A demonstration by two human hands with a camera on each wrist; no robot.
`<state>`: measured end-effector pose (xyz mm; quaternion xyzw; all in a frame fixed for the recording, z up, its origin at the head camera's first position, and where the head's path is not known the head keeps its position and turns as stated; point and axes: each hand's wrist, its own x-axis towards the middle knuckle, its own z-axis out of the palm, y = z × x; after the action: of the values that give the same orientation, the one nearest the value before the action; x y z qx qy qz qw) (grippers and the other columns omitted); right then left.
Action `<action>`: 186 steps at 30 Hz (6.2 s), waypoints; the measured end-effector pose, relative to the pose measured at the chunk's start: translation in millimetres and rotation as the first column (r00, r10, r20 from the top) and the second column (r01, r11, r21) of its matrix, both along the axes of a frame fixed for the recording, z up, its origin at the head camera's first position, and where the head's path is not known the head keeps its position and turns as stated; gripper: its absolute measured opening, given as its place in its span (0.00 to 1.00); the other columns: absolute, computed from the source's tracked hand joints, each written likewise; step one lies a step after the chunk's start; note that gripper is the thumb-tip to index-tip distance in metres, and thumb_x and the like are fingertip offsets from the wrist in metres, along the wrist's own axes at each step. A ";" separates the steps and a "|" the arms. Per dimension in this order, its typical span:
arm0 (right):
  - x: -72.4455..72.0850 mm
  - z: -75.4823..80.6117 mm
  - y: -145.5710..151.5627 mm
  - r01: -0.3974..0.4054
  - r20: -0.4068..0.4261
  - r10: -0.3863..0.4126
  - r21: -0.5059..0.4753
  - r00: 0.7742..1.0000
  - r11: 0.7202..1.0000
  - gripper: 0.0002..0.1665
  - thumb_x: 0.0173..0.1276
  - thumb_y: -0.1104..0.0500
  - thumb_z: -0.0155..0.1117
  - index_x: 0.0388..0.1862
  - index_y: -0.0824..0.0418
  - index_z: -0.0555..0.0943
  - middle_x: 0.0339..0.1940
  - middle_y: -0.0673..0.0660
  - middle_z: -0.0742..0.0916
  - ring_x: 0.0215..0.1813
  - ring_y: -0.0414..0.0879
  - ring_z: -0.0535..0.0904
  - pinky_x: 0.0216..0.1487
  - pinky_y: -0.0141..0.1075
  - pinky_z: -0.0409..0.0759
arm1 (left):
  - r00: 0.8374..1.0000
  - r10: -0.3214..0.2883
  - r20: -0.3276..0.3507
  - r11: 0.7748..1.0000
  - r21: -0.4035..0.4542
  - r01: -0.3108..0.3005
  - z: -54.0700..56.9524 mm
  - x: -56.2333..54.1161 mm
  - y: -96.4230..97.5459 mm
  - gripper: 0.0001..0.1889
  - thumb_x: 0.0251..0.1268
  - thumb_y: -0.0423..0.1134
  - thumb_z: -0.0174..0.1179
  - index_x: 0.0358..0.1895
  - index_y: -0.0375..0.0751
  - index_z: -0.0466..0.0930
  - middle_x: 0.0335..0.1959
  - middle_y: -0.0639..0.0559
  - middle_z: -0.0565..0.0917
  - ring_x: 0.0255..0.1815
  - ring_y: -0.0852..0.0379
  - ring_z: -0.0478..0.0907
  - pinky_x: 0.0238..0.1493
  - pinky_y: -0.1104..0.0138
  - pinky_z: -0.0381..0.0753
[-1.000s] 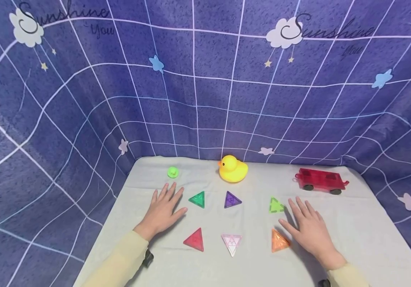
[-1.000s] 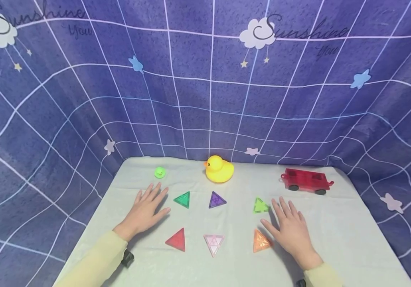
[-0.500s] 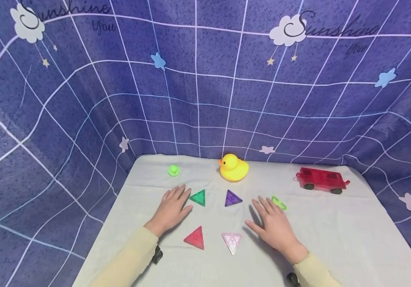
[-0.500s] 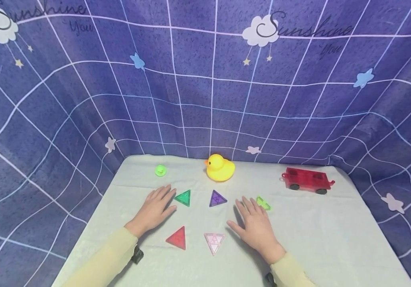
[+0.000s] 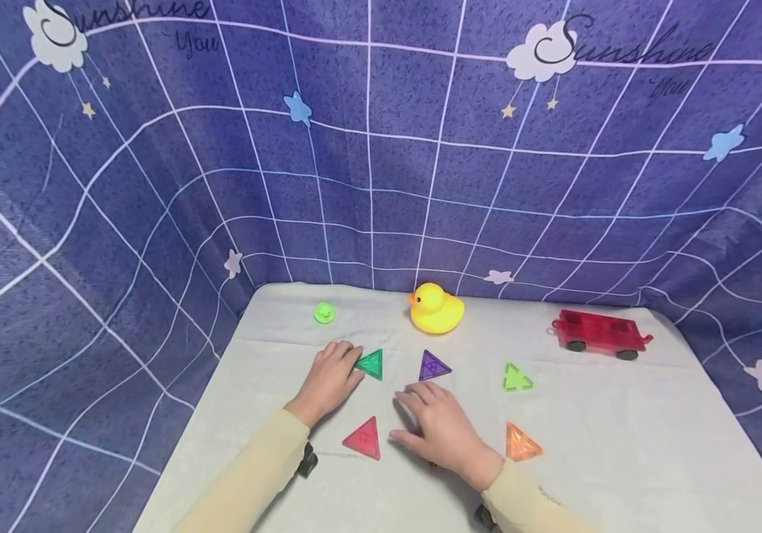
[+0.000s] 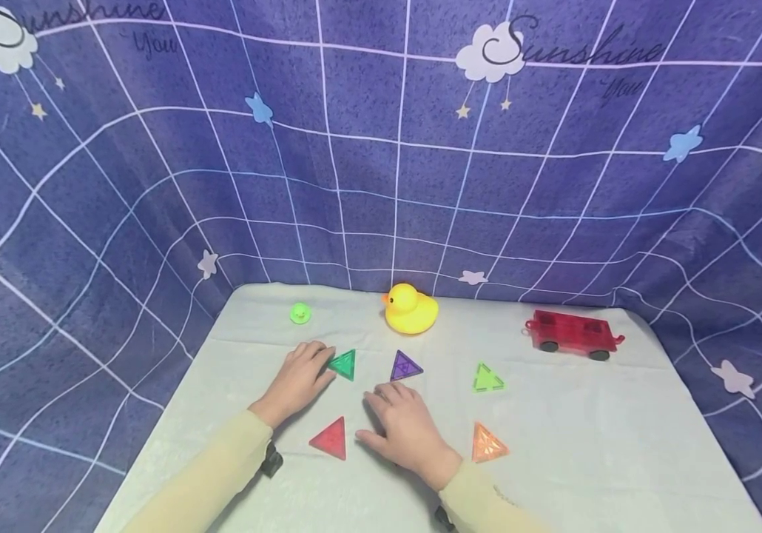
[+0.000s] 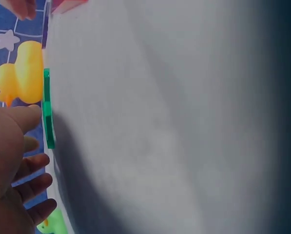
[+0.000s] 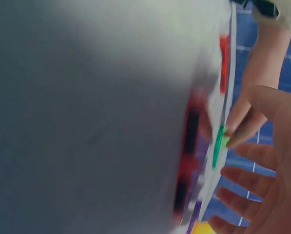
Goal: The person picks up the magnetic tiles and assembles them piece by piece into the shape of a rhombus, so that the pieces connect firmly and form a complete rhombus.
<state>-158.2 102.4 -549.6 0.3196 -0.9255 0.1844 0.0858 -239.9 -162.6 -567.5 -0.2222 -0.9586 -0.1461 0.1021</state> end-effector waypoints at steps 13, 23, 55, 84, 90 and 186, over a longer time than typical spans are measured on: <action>14.6 0.7 -43.7 -0.149 -0.074 0.151 0.028 0.986 0.988 0.28 0.63 0.34 0.76 0.52 0.52 0.89 0.47 0.47 0.85 0.51 0.44 0.79 0.51 0.43 0.79 | 1.000 -0.004 -0.005 1.000 -0.023 0.004 1.4 -3.3 8.0 0.23 0.71 0.44 0.68 0.63 0.35 0.81 0.49 0.46 0.79 0.50 0.46 0.73 0.52 0.51 0.74; 16.7 -6.4 -53.5 -0.128 -0.123 0.137 0.075 0.983 0.989 0.24 0.61 0.39 0.79 0.49 0.52 0.90 0.45 0.48 0.84 0.48 0.44 0.78 0.44 0.40 0.78 | 1.000 0.011 0.013 0.998 -0.060 -0.010 3.0 -5.1 13.0 0.20 0.72 0.44 0.67 0.61 0.38 0.83 0.48 0.48 0.79 0.48 0.48 0.73 0.50 0.52 0.74; -1.6 -6.5 -53.8 -0.035 -0.158 0.044 0.063 0.987 0.997 0.20 0.56 0.46 0.85 0.44 0.53 0.90 0.43 0.50 0.87 0.45 0.46 0.81 0.43 0.43 0.79 | 0.990 0.093 0.109 0.986 0.127 -0.107 5.8 -1.0 11.9 0.05 0.68 0.33 0.69 0.40 0.41 0.81 0.35 0.52 0.76 0.33 0.56 0.75 0.41 0.58 0.81; -56.4 -3.2 -57.0 -0.033 -0.125 0.037 0.035 0.991 0.999 0.15 0.59 0.51 0.84 0.41 0.56 0.90 0.47 0.55 0.90 0.51 0.52 0.84 0.47 0.49 0.83 | 0.992 0.128 0.008 0.991 0.035 -0.128 11.6 4.8 17.0 0.09 0.70 0.37 0.65 0.30 0.42 0.79 0.25 0.50 0.78 0.28 0.49 0.80 0.32 0.55 0.80; -66.3 -2.6 -56.2 -0.055 -0.128 0.057 0.018 0.990 0.998 0.14 0.59 0.53 0.84 0.40 0.56 0.89 0.47 0.55 0.90 0.51 0.54 0.84 0.49 0.49 0.83 | 0.989 0.149 0.006 0.988 0.047 -0.149 13.4 3.6 18.4 0.09 0.70 0.38 0.66 0.30 0.41 0.80 0.25 0.50 0.78 0.29 0.47 0.82 0.32 0.53 0.80; -82.3 -2.9 34.1 0.263 0.159 -0.237 -0.167 0.958 0.950 0.15 0.58 0.69 0.78 0.38 0.61 0.79 0.29 0.51 0.81 0.32 0.47 0.77 0.40 0.47 0.79 | 0.974 0.048 0.220 0.955 0.276 -0.109 10.1 11.9 2.3 0.16 0.62 0.30 0.73 0.24 0.45 0.74 0.17 0.60 0.71 0.22 0.62 0.67 0.28 0.67 0.70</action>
<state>-240.5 136.5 -552.5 0.1768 -0.9408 0.2796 0.0742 -228.0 -160.3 -557.4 -0.1498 -0.9408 -0.3018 0.0366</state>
